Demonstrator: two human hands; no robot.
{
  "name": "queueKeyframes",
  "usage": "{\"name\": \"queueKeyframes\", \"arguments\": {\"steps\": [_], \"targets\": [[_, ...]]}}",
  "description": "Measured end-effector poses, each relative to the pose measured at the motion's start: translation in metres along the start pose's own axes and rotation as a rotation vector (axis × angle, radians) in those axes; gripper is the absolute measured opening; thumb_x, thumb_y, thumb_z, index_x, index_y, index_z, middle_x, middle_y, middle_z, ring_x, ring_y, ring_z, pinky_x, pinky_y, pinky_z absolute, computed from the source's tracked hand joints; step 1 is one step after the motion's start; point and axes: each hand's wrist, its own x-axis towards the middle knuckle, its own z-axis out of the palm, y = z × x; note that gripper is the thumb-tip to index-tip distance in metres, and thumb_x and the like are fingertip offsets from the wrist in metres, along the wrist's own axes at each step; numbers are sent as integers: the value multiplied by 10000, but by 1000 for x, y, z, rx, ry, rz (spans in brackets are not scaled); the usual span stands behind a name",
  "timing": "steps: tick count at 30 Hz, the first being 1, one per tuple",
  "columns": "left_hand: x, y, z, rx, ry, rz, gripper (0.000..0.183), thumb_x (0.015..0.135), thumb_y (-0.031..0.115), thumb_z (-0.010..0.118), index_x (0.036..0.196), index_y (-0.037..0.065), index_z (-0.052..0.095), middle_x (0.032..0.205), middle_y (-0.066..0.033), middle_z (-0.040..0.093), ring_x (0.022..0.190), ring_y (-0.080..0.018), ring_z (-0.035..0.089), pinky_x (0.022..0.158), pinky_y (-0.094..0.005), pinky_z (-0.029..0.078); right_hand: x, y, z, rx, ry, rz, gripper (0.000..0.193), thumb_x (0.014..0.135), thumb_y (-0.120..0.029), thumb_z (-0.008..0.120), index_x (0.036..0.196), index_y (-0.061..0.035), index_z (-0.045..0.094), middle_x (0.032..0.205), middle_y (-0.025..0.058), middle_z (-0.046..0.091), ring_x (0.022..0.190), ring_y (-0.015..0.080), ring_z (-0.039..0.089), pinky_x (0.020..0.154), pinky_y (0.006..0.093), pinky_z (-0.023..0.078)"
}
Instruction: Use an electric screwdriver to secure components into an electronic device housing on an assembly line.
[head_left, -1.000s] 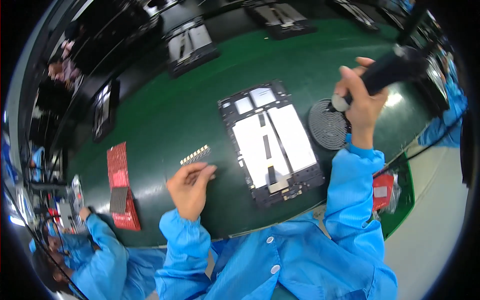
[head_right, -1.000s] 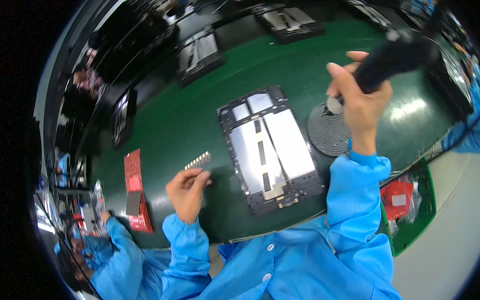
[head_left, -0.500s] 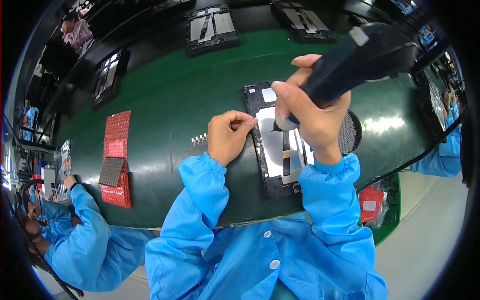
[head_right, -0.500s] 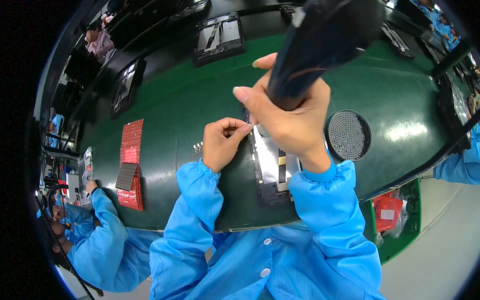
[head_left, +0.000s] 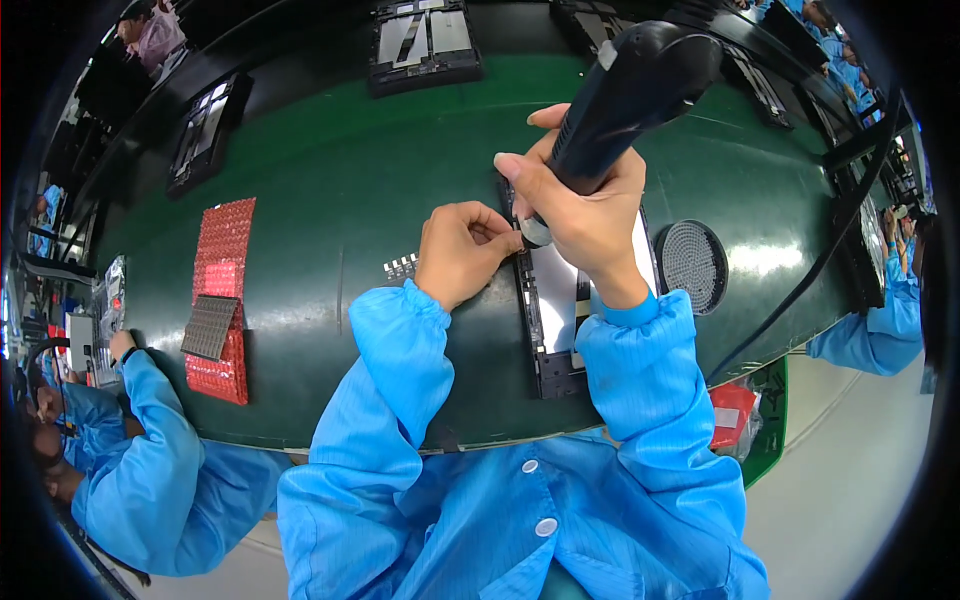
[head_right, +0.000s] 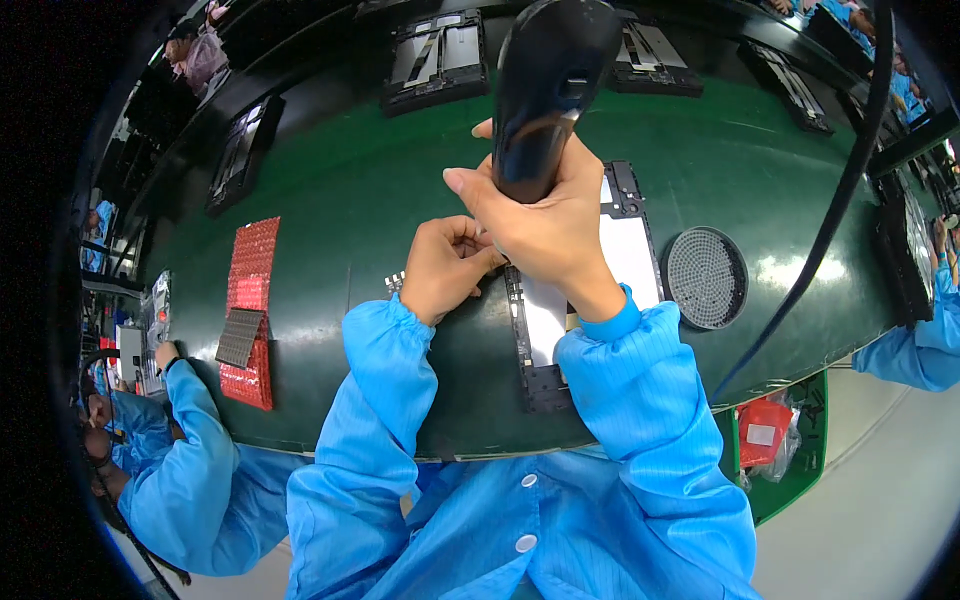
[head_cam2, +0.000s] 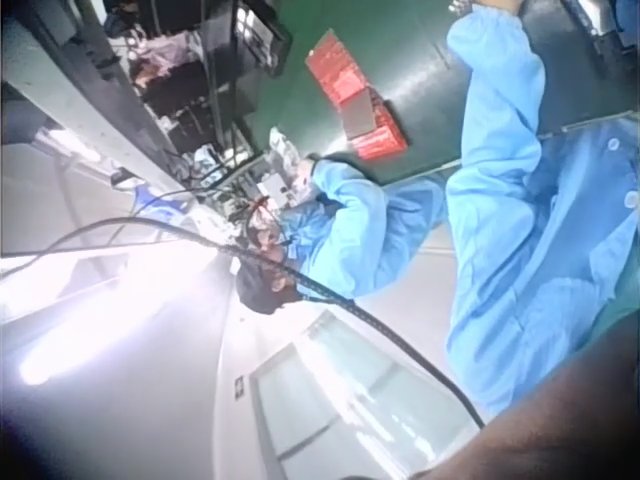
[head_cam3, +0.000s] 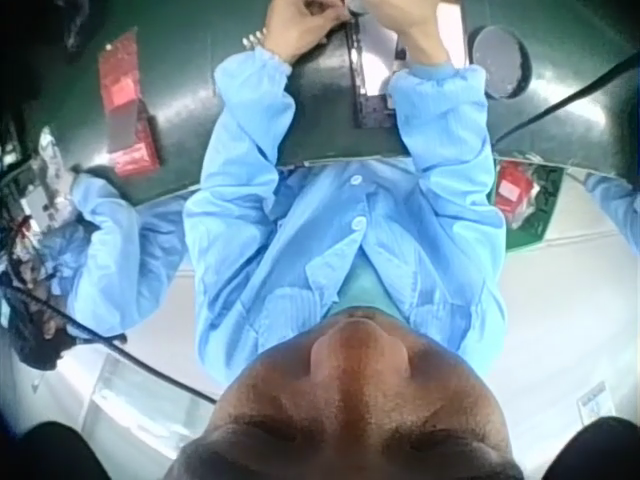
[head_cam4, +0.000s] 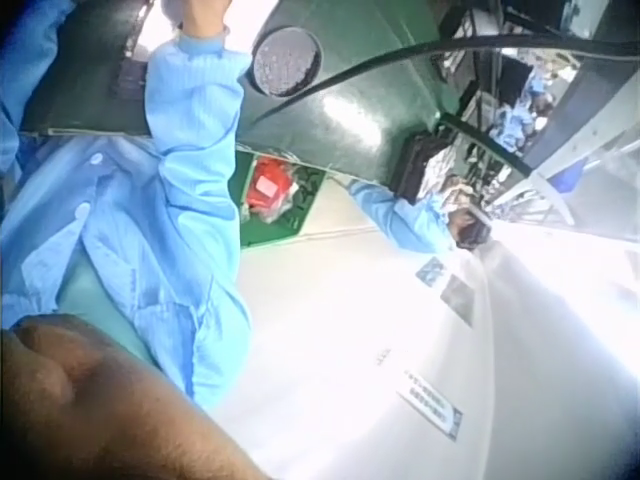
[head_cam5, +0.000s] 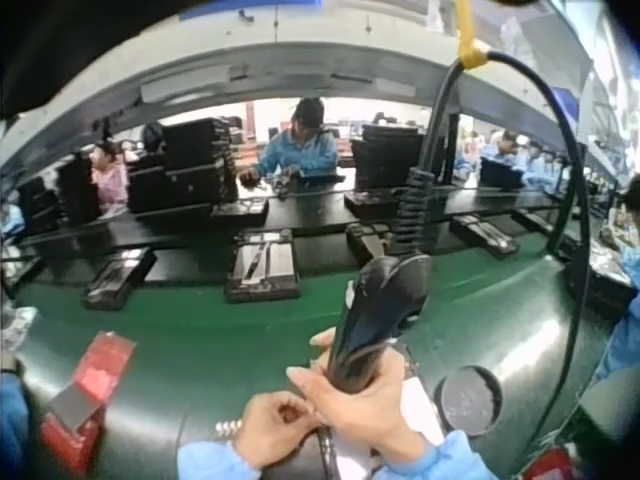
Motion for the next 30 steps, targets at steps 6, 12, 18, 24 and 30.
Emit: {"name": "queueKeyframes", "arguments": {"steps": [6,12,18,24,30], "targets": [[2,-3,2,-17,-7,-27,85,699,41,718,734,-22,674,667,-73,664,593,-101,604,571,-247,491,1,3,1,3,1,19,302,759,51,704,1011,57,537,635,37,597,500,89,552,462,221,423],[3,-1,4,-17,-6,-48,86,701,39,718,738,-25,672,663,-76,662,587,-104,603,568,-247,491,0,4,0,-18,3,26,308,749,42,717,1001,55,540,635,38,602,499,88,551,464,218,419],[3,-9,3,-22,25,54,95,703,23,724,702,-27,643,633,-67,638,576,-95,589,549,-245,480,-6,4,7,-123,-87,-57,297,727,24,740,969,48,568,639,20,605,530,64,548,494,201,419],[6,-15,4,-75,52,155,103,707,5,717,678,-27,623,629,-65,632,580,-91,589,547,-244,480,-8,1,10,-125,-83,-78,297,719,33,737,967,46,574,640,14,605,551,60,553,507,200,425],[-16,-8,-4,-51,7,73,96,767,60,688,796,-30,670,651,-94,652,620,-142,628,591,-288,500,-9,-6,12,-11,-19,93,377,718,43,732,1045,46,545,672,33,609,530,84,555,490,220,432]]}}
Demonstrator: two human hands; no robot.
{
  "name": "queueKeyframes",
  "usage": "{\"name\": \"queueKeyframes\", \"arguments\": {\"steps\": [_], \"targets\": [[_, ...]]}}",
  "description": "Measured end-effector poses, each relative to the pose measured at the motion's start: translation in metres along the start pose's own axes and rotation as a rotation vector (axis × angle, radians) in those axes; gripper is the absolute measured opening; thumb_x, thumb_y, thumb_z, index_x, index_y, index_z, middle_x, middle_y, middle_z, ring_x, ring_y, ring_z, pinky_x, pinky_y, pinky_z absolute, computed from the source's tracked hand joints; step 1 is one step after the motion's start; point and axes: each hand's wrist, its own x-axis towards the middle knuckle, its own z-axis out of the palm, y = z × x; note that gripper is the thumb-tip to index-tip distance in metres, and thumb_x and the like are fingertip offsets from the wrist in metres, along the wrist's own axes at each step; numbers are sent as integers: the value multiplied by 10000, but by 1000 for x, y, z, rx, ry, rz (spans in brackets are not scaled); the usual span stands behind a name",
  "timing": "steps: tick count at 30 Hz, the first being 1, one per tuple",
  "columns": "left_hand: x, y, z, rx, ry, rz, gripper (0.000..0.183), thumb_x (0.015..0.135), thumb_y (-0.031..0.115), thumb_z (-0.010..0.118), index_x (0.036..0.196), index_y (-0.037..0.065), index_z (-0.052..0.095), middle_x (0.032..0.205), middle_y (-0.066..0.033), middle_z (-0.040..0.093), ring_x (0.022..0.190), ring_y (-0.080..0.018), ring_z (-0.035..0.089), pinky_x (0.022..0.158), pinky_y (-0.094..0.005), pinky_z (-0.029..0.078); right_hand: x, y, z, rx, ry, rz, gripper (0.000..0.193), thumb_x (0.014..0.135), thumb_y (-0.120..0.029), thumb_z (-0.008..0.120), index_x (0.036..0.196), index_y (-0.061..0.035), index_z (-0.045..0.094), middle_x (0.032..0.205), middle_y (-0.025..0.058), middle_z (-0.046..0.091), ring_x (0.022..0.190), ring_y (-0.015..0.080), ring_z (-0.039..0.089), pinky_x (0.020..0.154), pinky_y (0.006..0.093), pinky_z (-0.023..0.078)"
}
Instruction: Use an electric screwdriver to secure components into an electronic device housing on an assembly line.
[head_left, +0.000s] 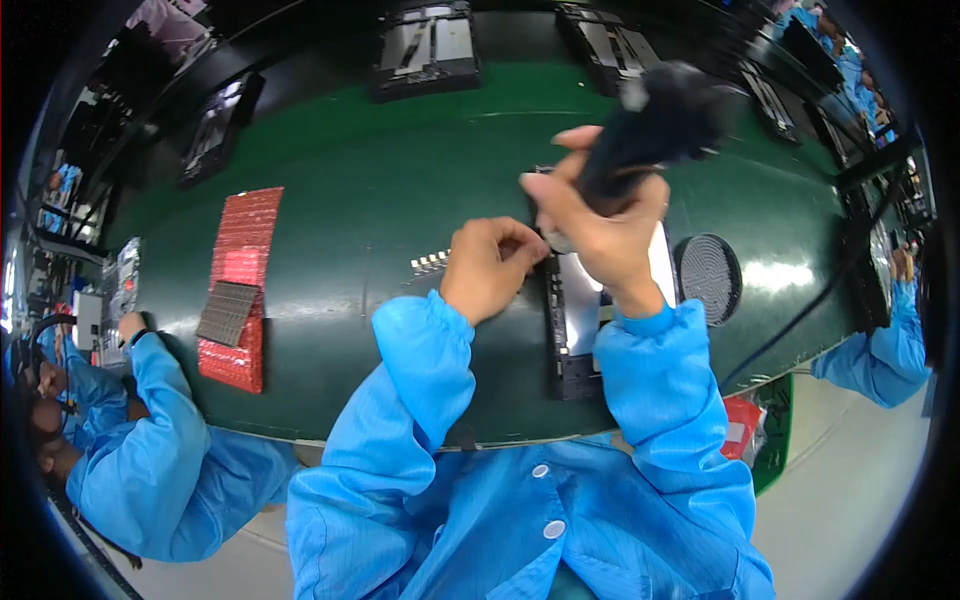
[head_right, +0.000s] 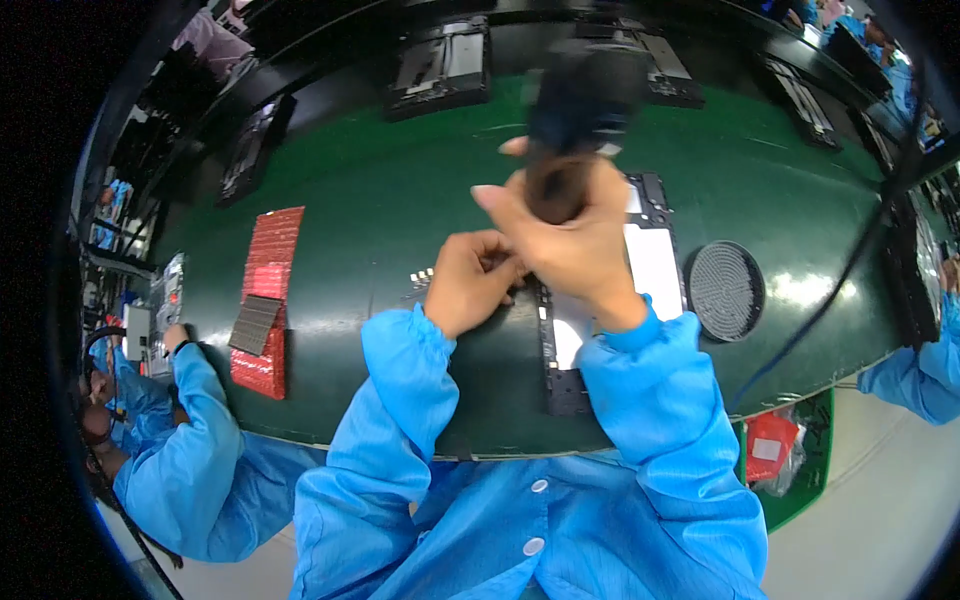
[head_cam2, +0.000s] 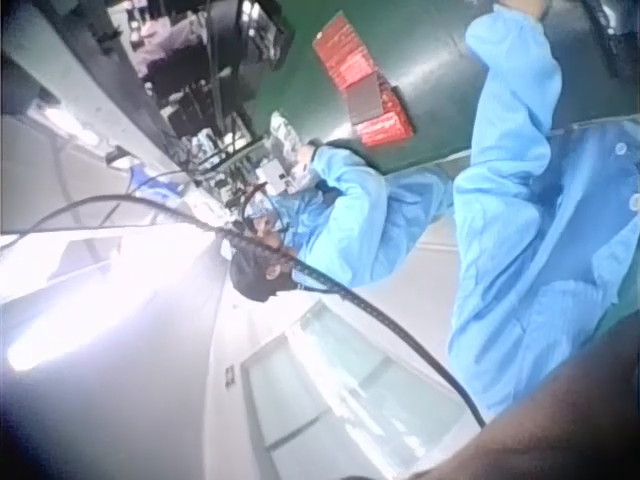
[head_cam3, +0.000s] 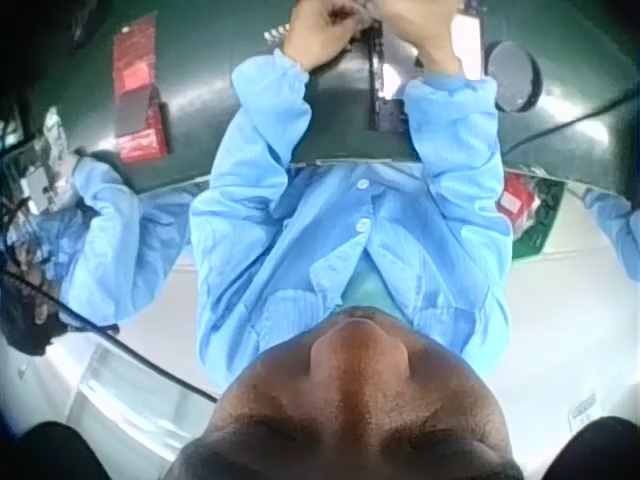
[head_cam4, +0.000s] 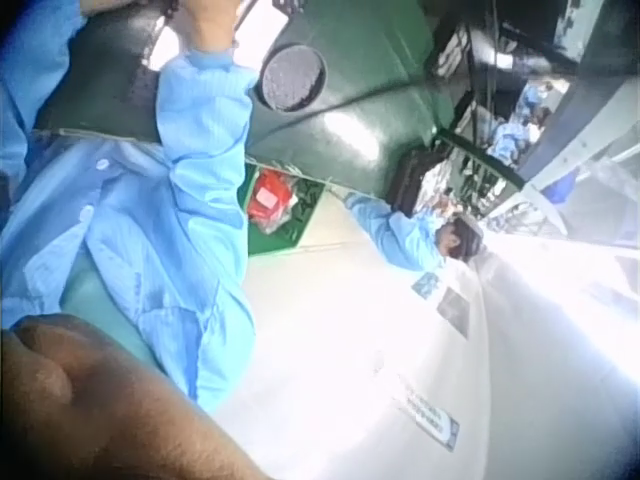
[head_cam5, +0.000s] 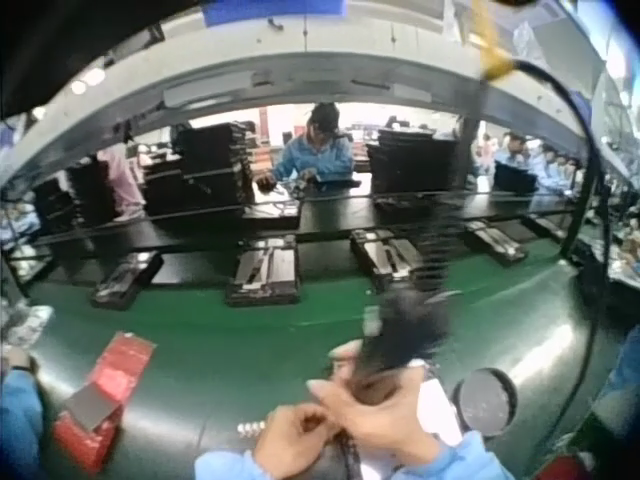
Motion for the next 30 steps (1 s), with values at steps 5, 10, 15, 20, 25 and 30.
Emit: {"name": "queueKeyframes", "arguments": {"steps": [5,10,15,20,25,30], "targets": [[-43,6,-65,479,160,209,197,754,80,718,933,6,682,788,-90,641,663,-142,599,592,-279,480,-4,-28,-58,4,117,-331,464,742,23,729,1155,35,516,669,30,606,528,92,566,514,209,466],[-52,-3,-92,540,234,85,259,699,91,765,937,30,685,801,-79,611,573,-147,514,542,-273,435,-7,-34,-118,-49,330,-318,365,765,13,710,1078,25,523,655,40,593,528,112,563,512,240,453],[-44,-10,-99,607,103,112,273,670,47,787,909,8,661,763,-37,562,570,-90,452,519,-234,398,-12,-25,-167,-116,508,-230,287,745,30,720,977,1,555,652,28,581,509,115,560,476,227,423],[-32,-1,-99,523,31,-34,200,677,-23,762,841,-19,647,757,-38,614,565,-61,491,505,-198,409,-15,-24,-188,-134,536,-229,311,735,34,730,991,16,555,646,30,587,500,105,560,459,226,425],[-23,11,-103,46,-97,-344,116,711,-79,715,780,-38,631,687,-65,635,565,-73,572,505,-189,467,-11,-21,-188,-128,501,-191,318,732,21,744,986,26,554,633,29,598,485,88,546,447,218,421],[-27,5,-89,281,-101,-336,110,706,-41,747,736,-45,641,633,-56,626,513,-79,551,489,-193,449,-7,-13,-190,-139,477,-195,335,727,2,762,990,31,556,633,32,597,486,89,545,440,222,423]]}}
